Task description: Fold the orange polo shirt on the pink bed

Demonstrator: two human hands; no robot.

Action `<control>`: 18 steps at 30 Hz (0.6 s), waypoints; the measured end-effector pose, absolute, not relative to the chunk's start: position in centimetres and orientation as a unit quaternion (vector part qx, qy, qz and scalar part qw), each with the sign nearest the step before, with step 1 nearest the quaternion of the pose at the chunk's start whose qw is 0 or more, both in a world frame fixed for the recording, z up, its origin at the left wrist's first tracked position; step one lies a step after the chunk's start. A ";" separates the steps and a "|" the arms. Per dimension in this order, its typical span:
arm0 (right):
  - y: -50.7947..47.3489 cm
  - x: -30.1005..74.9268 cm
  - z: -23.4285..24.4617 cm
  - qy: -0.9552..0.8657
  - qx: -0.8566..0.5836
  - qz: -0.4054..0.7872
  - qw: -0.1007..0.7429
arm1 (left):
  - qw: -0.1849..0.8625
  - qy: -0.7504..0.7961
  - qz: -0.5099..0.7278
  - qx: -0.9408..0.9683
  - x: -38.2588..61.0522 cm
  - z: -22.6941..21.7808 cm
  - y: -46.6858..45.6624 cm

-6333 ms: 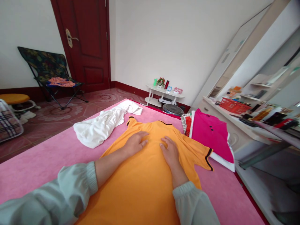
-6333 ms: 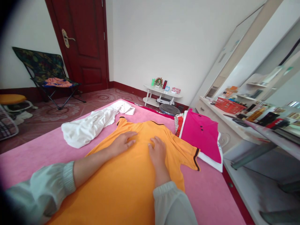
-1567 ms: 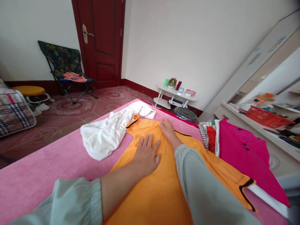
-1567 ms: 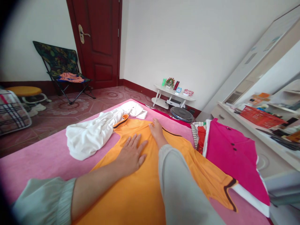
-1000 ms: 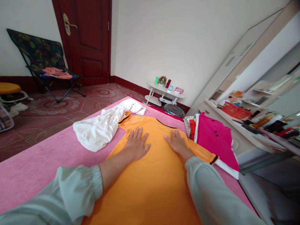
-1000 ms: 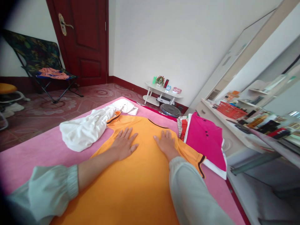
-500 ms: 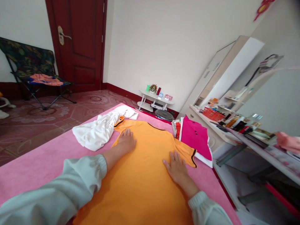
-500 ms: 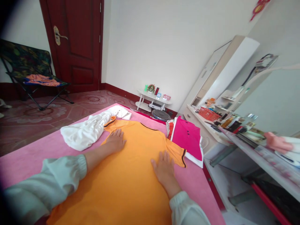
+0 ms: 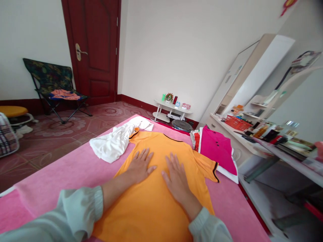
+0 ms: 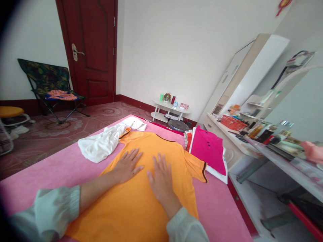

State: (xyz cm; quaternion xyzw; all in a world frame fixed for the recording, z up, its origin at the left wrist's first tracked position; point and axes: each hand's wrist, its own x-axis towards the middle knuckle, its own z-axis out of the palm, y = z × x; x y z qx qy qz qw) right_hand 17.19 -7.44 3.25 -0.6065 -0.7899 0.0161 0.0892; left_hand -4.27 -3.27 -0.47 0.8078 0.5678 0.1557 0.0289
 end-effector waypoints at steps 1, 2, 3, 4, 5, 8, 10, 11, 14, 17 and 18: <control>-7.6 16.4 3.0 -0.806 -0.583 0.025 0.097 | 0.034 0.558 0.158 0.814 -4.6 -0.5 -3.4; -7.7 15.9 2.7 -0.815 -0.571 0.036 0.098 | 0.039 0.551 0.157 0.819 -5.1 -0.6 -3.5; -7.8 15.6 2.3 -0.816 -0.569 0.045 0.096 | 0.044 0.551 0.157 0.818 -5.9 -0.6 -3.6; -7.8 15.5 1.9 -0.812 -0.573 0.050 0.096 | 0.047 0.556 0.160 0.814 -6.7 -0.7 -3.6; -7.8 15.5 1.5 -0.808 -0.578 0.051 0.098 | 0.050 0.563 0.169 0.808 -7.5 -0.7 -3.6; -7.6 16.0 1.0 -0.802 -0.585 0.050 0.112 | 0.066 0.587 0.234 0.772 -9.2 -0.5 -3.1; -7.5 16.1 0.9 -0.799 -0.587 0.051 0.121 | 0.106 0.610 0.322 0.716 -9.4 0.0 -2.3; -7.5 16.1 1.0 -0.799 -0.586 0.053 0.126 | 0.145 0.623 0.373 0.672 -9.4 0.4 -1.7; -7.4 16.3 1.1 -0.801 -0.580 0.064 0.134 | 0.274 0.650 0.471 0.530 -8.8 1.4 0.5; -7.3 16.5 1.0 -0.799 -0.579 0.078 0.140 | 0.328 0.661 0.495 0.459 -8.1 2.3 2.6; -7.3 16.6 0.9 -0.798 -0.580 0.082 0.142 | 0.342 0.659 0.505 0.441 -7.9 2.5 3.1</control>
